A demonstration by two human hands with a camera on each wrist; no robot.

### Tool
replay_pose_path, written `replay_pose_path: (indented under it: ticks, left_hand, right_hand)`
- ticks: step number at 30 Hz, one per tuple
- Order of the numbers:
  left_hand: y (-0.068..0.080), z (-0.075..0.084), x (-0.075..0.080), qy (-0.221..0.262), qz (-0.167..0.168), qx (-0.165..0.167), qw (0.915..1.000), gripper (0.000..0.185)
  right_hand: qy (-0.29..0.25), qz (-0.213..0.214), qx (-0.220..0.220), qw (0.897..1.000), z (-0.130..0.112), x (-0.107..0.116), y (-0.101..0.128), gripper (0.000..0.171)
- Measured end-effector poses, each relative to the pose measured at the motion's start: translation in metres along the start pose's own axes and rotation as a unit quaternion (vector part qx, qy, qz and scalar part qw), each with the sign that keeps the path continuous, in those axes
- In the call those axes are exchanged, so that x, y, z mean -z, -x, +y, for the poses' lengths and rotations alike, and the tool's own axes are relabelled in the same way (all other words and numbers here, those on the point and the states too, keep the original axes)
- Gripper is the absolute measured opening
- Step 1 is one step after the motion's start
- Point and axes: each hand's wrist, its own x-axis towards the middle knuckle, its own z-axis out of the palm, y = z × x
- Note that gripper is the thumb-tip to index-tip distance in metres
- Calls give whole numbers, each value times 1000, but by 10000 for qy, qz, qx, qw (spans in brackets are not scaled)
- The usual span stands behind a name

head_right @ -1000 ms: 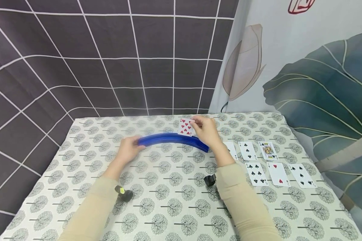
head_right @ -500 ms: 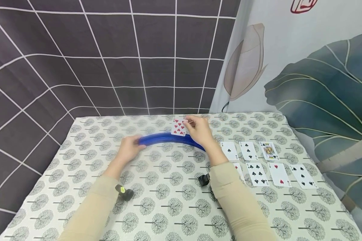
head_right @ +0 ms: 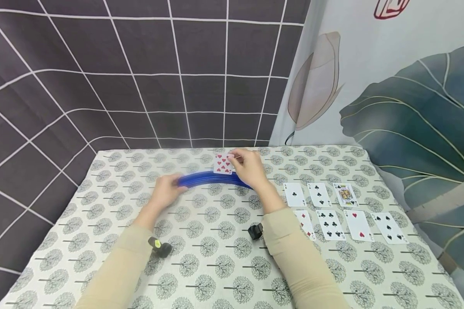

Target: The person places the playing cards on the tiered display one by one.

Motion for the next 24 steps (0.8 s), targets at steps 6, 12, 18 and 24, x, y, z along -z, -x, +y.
replay_pose_path:
  ticks: [6,12,18,24]
  left_hand:
    - [0,-3,-2,-72,3,-1,10000,49]
    - [3,-3,-2,-20,-18,51,10000,47]
    - [1,-4,0,41,-31,5,10000,43]
    - [0,-3,-1,-50,-16,-94,9999,45]
  right_hand:
    - [-62,-32,116,9999,-5,-8,-2,14]
    - [-43,-74,170,9998,-10,-15,-3,14]
    - [-55,-131,333,9993,-14,-22,-6,11]
    - [-28,-155,440,9989,-16,-29,-9,13]
